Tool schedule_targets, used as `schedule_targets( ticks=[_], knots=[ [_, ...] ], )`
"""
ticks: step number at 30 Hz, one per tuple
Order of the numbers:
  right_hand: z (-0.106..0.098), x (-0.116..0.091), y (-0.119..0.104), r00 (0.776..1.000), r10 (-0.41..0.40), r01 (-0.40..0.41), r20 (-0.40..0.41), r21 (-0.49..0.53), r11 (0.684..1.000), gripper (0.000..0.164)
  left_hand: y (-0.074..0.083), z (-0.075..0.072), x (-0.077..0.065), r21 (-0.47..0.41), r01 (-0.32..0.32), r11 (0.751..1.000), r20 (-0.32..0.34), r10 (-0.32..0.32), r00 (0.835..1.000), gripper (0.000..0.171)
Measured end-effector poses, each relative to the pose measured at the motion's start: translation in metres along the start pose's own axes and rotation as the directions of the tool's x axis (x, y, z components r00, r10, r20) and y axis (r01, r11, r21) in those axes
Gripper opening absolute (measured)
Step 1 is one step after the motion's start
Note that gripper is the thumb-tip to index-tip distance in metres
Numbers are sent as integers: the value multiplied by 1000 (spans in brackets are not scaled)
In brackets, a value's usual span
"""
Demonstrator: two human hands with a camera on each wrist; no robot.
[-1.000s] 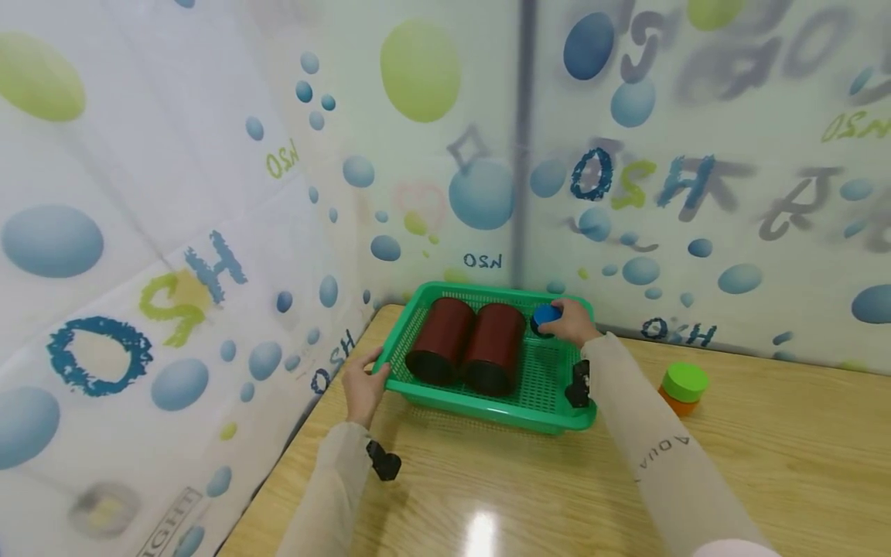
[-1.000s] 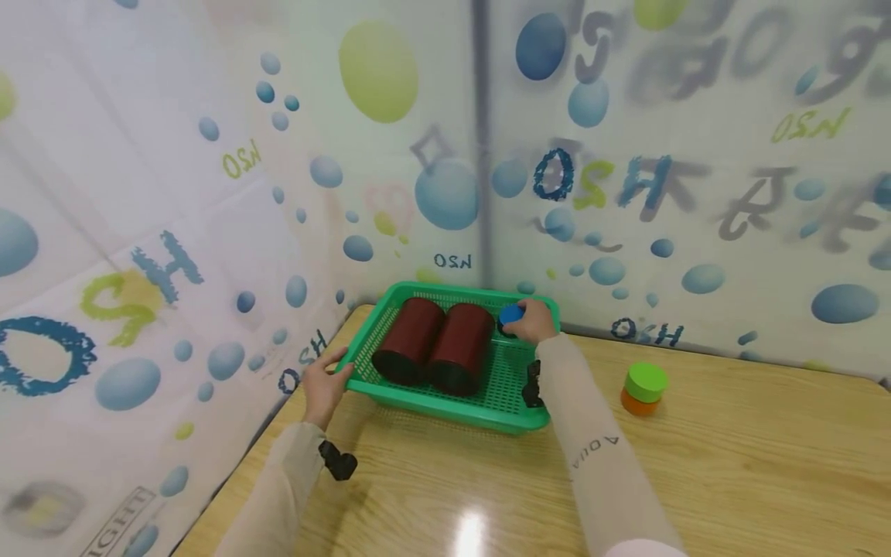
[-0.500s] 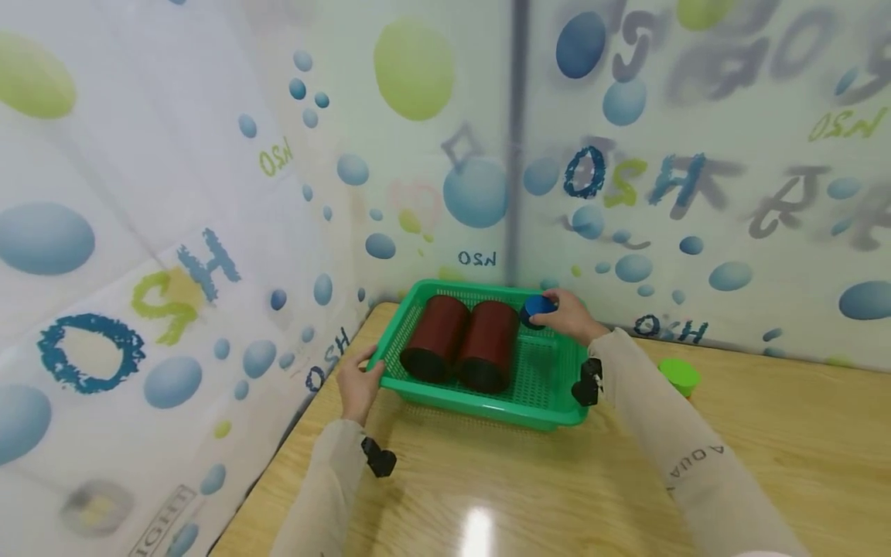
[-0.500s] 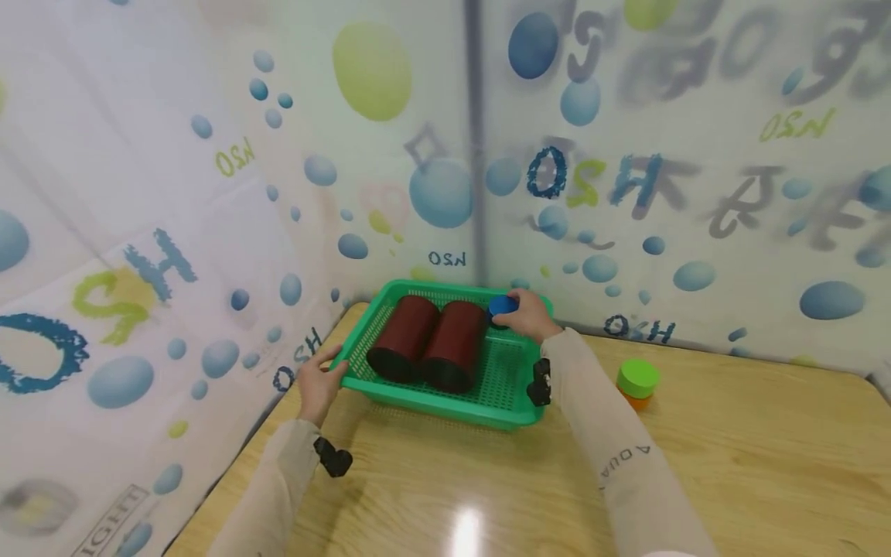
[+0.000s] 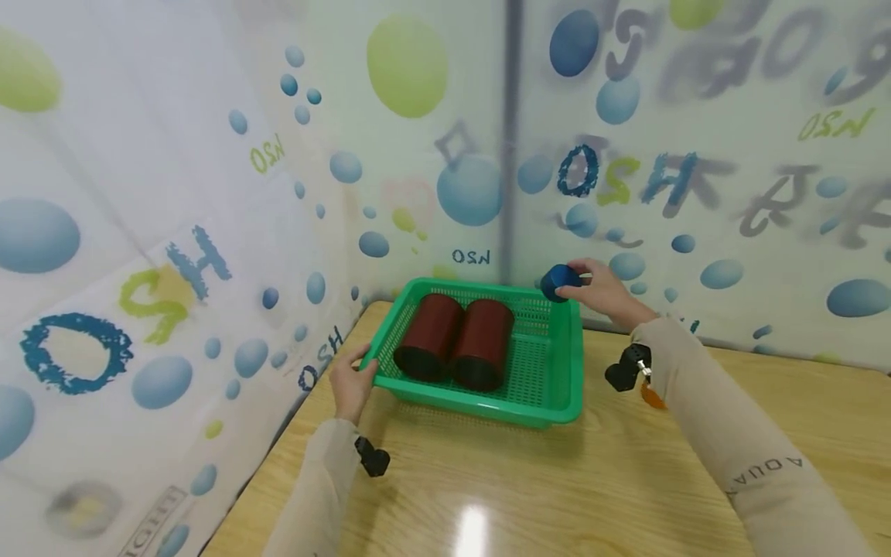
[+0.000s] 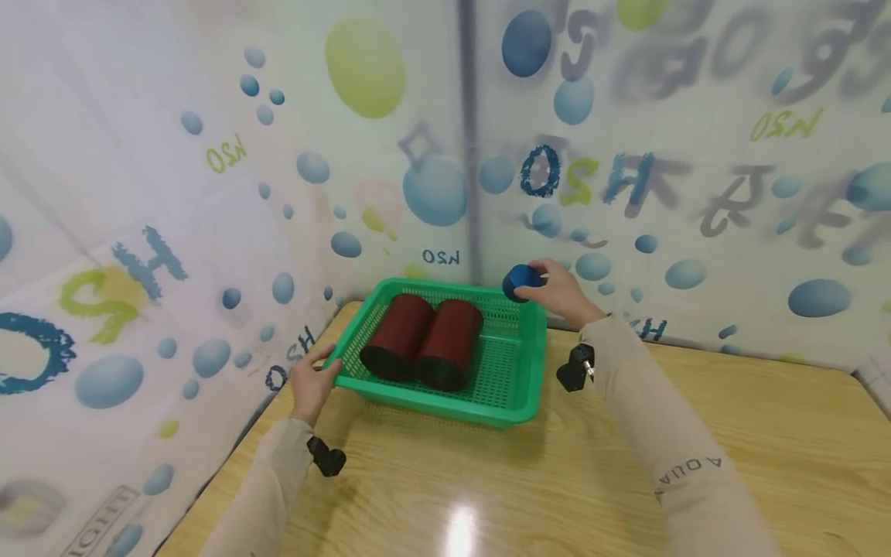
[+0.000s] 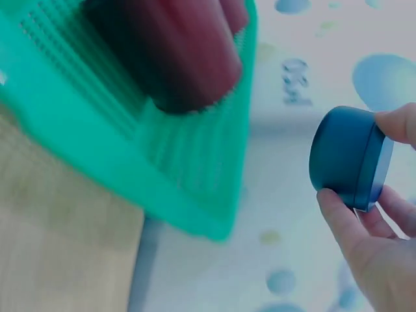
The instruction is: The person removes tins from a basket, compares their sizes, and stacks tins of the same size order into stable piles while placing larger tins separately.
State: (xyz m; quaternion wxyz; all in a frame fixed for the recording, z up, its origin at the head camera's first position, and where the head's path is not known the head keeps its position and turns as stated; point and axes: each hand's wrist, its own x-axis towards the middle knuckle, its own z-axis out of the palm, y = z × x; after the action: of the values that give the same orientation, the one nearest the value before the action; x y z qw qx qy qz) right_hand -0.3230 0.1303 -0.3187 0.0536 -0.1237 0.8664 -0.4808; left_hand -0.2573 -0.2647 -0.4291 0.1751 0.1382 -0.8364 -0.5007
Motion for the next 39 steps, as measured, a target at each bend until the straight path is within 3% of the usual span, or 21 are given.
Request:
schedule_targets(
  ticks=[7,14,26,39],
  knots=[
    [-41,-20,13,997,24,-28,-73,-57,998,72,-2,1,2,-7,-16,1000,-12,16,1000,35],
    [-65,-58,43,998,45,-50,-51,-95,994,75,-4,3,1,-20,-13,1000,3,13,1000,35],
    [-72,-98,84,995,98,-98,-7,-166,981,75,-3,1,2,-6,-8,1000,-12,8,1000,36],
    [-65,-102,104,988,147,-131,51,-244,961,72,-2,1,2,-10,-27,1000,-22,27,999,35]
  ],
)
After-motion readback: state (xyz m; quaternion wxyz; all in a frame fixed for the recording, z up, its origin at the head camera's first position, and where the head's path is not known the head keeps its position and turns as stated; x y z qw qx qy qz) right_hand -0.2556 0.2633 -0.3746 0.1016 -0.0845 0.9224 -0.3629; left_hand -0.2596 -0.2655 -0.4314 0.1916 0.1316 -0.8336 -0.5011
